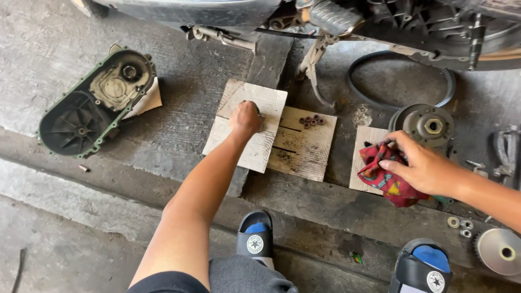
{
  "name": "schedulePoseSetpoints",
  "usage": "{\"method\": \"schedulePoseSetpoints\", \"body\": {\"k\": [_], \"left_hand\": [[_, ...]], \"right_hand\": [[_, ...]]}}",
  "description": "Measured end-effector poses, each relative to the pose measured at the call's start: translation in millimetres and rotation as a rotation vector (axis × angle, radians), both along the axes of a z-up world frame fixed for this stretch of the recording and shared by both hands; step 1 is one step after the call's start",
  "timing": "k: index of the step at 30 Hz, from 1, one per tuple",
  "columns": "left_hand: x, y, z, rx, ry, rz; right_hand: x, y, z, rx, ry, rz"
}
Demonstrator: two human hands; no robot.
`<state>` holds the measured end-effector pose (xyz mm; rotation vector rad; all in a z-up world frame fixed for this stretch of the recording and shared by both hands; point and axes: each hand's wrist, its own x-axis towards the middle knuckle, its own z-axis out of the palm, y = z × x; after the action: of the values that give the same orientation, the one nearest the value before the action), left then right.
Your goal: Cleaning and assembling motorcycle CVT components including rollers and pulley housing
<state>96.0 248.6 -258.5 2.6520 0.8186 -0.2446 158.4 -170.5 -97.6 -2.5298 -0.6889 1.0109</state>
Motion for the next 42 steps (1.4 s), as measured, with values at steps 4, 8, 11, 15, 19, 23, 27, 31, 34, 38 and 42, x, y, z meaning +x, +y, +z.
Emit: {"method": "schedulePoseSetpoints", "body": {"k": [4, 8, 11, 15, 19, 23, 27, 31, 34, 38, 42], "left_hand": [[0.1, 6.7, 0.2, -0.055, -0.003, 0.045], [0.0, -9.7, 35.9, -0.318, -0.192, 0.160], [0.6, -56.7, 84.6, -0.613, -0.304, 0.157], [-14.6, -147.0, 176.8, -0.910, -0.409, 0.046], [-32.9, -200.2, 217.8, -1.010, -0.441, -0.028], [-50.2, -221.3, 249.6, -1.014, -0.527, -0.048], [-65.4, -228.4, 264.1, -0.872, -0.723, -0.156], [-72.4, -234.7, 278.8, -0.774, -0.831, -0.203], [-75.3, -237.3, 283.2, -0.717, -0.875, -0.204], [-79.7, -242.8, 287.9, -0.756, -0.864, -0.229], [-78.5, -244.3, 285.8, -0.724, -0.882, -0.265]], "right_hand": [[-0.9, -3.6, 7.7, 0.064, 0.000, -0.043], [5.4, -10.8, 17.5, 0.163, -0.030, -0.074], [2.2, -5.0, 44.7, 0.277, -0.093, -0.069], [-11.7, 4.7, 84.5, 0.379, -0.181, -0.019], [-32.3, 14.4, 102.2, 0.460, -0.362, 0.001], [-41.9, 4.4, 100.1, 0.607, -0.517, 0.115], [-57.3, 7.1, 122.0, 0.772, -0.423, 0.086], [-65.2, 4.8, 119.0, 0.936, -0.250, -0.148], [-64.0, 3.6, 117.3, 1.022, -0.111, -0.223], [-63.4, 6.9, 119.2, 1.048, -0.261, -0.178], [-59.0, 5.5, 122.2, 1.009, -0.420, -0.148]]}}
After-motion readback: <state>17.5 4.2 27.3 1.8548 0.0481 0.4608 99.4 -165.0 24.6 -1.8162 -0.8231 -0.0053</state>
